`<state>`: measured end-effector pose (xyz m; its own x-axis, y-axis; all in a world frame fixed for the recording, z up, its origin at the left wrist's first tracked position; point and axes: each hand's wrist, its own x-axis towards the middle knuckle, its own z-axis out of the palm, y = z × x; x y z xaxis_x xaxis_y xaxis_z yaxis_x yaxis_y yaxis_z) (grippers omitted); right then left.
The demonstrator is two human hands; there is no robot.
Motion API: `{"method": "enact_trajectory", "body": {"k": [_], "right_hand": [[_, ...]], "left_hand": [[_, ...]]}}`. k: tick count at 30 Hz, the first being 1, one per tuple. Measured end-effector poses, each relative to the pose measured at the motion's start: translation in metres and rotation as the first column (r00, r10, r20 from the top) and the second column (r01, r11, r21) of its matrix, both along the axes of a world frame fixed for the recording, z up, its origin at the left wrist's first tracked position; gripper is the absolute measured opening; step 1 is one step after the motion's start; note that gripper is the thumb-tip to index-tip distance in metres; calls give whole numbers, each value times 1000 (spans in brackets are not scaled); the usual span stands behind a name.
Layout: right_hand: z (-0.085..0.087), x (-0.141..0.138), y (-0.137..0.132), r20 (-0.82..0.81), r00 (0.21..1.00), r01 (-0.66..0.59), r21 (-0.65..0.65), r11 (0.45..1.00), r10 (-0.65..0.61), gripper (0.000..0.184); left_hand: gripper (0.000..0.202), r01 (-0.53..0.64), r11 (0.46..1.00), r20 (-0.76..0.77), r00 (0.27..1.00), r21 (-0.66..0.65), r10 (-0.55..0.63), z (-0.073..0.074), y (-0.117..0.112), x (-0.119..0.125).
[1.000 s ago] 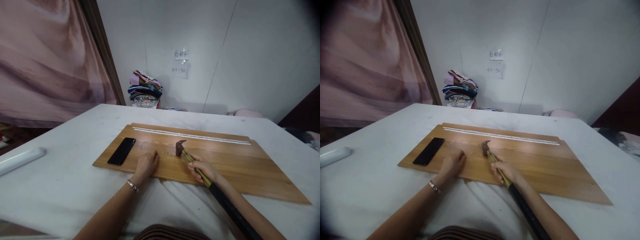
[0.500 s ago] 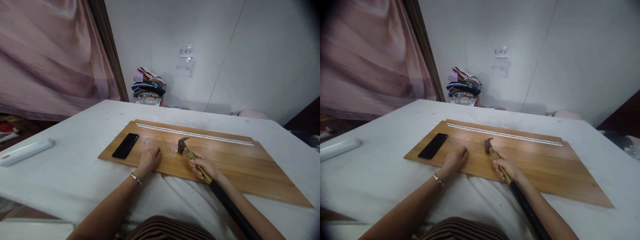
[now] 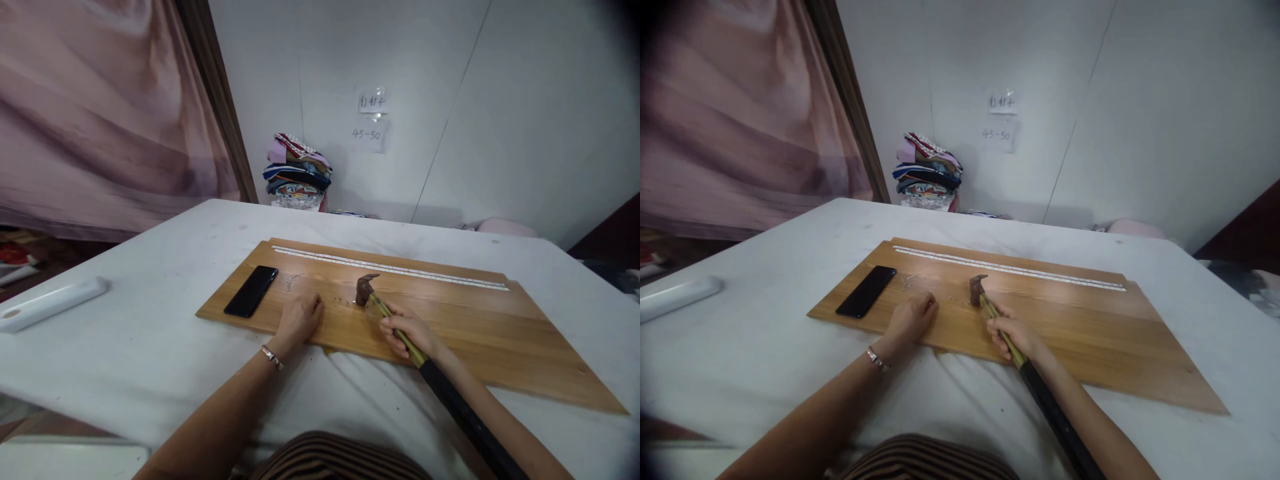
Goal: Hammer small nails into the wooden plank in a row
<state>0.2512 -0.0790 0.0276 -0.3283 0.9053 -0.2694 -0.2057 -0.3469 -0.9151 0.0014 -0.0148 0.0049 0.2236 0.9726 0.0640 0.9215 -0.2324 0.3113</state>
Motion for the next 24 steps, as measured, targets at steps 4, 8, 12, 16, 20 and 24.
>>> {"method": "enact_trajectory", "body": {"k": [4,8,12,16,20,24], "right_hand": [[3,0,-1,-23,1000,0,4,1000,0,44],[7,2,-3,-2,1000,19,35,999,-19,54],[5,0,-3,13,1000,26,16,1000,-26,59],[3,-2,-2,36,999,25,-12,1000,-25,57],[7,-3,-2,31,999,27,-13,1000,-27,55],[13,0,-3,24,999,29,15,999,-29,52]], "left_hand": [[23,10,1000,-1,1000,5,-10,0,0,-1],[23,28,999,-6,1000,24,-28,-3,2,-2],[23,16,1000,-18,1000,17,-16,-4,3,-2],[23,15,1000,-11,1000,10,-14,-2,3,-2],[22,15,1000,2,1000,2,-15,0,2,-2],[22,26,999,1,1000,25,-26,-1,1,-2]]}}
